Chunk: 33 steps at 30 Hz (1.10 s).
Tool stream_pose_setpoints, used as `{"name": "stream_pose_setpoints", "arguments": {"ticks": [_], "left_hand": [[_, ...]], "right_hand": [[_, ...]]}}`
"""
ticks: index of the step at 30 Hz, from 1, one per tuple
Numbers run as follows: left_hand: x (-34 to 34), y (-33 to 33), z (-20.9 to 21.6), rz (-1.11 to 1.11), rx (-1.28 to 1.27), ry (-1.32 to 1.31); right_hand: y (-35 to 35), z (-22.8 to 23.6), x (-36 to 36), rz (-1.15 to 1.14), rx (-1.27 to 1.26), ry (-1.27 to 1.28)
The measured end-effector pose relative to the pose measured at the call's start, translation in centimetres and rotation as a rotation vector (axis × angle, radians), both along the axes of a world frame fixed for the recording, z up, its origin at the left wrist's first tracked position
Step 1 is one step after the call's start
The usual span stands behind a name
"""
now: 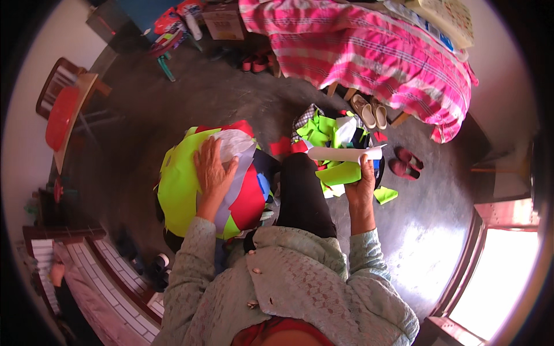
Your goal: The person assembles a colorful kite by hand, attaching various colored fabric pieces to a central frame. They pick up and place different fabric sections, aligning and securing them to the kite structure.
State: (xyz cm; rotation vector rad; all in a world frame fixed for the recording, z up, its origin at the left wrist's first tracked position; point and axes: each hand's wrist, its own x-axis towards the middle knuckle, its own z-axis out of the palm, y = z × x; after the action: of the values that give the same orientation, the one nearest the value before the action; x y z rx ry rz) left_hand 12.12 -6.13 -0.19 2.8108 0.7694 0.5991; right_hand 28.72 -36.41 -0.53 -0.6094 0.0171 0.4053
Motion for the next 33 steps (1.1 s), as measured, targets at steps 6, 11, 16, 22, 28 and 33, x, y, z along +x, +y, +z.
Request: {"name": "stream_pose_setpoints", "arguments": {"ticks": [6, 11, 16, 22, 28, 33], "left_hand": [[-2.3, -2.2, 3.5, -0.091, -0.063, -0.339], [-5.3, -7.5, 2.6, -0.381, -0.747, -0.316], [-7.0, -10.3, 0.1, -0.527, -1.799, -0.322], [-9.1, -9.8, 0.8, -0.339, -1.808, -0.661], [-10.7, -7.7, 1.6, -0.268, -1.757, -0.768], [-10.8, -8.6, 0.9, -0.234, -1.888, -0.67]], "right_hand": [[2.1, 4.1, -3.5, 0.092, 0.09, 0.031], [2.1, 3.4, -5.5, 0.276, 0.149, -0.07], [4.6, 4.9, -10.2, 0.519, 0.105, -0.011], [5.7, 4.9, -12.2, 0.619, 0.053, -0.036], [5.4, 4.1, -11.7, 0.693, 0.081, -0.047], [5.6, 4.2, -12.4, 0.737, 0.073, -0.055]]}}
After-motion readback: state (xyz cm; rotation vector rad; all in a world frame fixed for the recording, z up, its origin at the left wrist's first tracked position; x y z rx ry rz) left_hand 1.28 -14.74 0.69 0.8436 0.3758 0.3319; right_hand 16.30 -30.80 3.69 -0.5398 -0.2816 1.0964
